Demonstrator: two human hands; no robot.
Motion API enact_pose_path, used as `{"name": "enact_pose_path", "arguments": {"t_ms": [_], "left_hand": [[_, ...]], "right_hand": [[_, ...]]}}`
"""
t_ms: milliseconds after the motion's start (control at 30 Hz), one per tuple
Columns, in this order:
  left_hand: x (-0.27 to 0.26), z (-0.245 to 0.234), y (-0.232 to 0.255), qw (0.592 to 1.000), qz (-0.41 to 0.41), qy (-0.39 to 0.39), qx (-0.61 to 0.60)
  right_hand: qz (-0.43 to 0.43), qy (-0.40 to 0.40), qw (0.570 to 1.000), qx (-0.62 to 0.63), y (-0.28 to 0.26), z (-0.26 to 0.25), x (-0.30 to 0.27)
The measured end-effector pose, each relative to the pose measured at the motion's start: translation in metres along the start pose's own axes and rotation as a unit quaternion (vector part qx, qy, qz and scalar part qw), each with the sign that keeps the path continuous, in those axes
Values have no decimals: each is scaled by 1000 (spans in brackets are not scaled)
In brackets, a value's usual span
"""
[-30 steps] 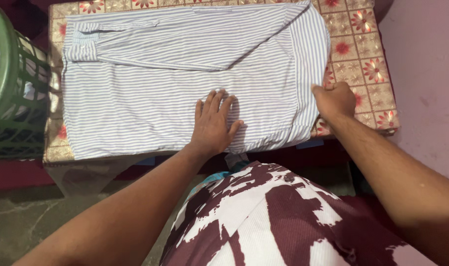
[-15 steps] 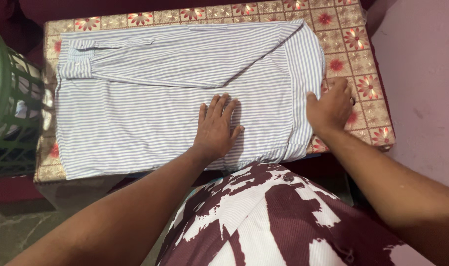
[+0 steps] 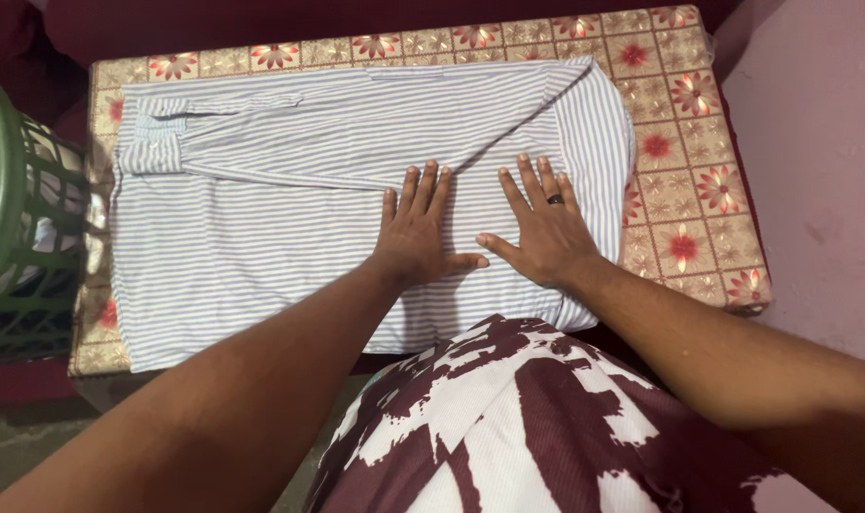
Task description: The person folds a striped long-sleeve shirt on a table. They smooth the fabric, fold the sleeves inward, fold the sides, and then fold the shirt in half to complete the task.
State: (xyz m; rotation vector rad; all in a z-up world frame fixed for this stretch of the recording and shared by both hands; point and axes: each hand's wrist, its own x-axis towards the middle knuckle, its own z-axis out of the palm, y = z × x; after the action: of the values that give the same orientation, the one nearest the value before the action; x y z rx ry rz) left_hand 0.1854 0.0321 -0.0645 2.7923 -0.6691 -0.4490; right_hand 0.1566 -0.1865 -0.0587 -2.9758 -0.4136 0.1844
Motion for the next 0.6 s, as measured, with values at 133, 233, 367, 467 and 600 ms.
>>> {"name": "enact_pose_path", "arguments": {"t_ms": [133,233,367,467,600], "left_hand": [[3,5,-4,1000,6,5,-7],[0,8,-7,999,18,27,-23],[-14,11,-13,999,27,43,16],[-26,10,-18,997,32,54,51],[-36,7,-26,997,20,42,55]], "right_hand": [[54,-15,998,-18,4,1,-1],[100,2,995,-15,10,-2,0],[138,25,989,38,25,-9,4],[155,15,985,70,30,-11,10],[188,-17,979,82,33,-13,20]]}}
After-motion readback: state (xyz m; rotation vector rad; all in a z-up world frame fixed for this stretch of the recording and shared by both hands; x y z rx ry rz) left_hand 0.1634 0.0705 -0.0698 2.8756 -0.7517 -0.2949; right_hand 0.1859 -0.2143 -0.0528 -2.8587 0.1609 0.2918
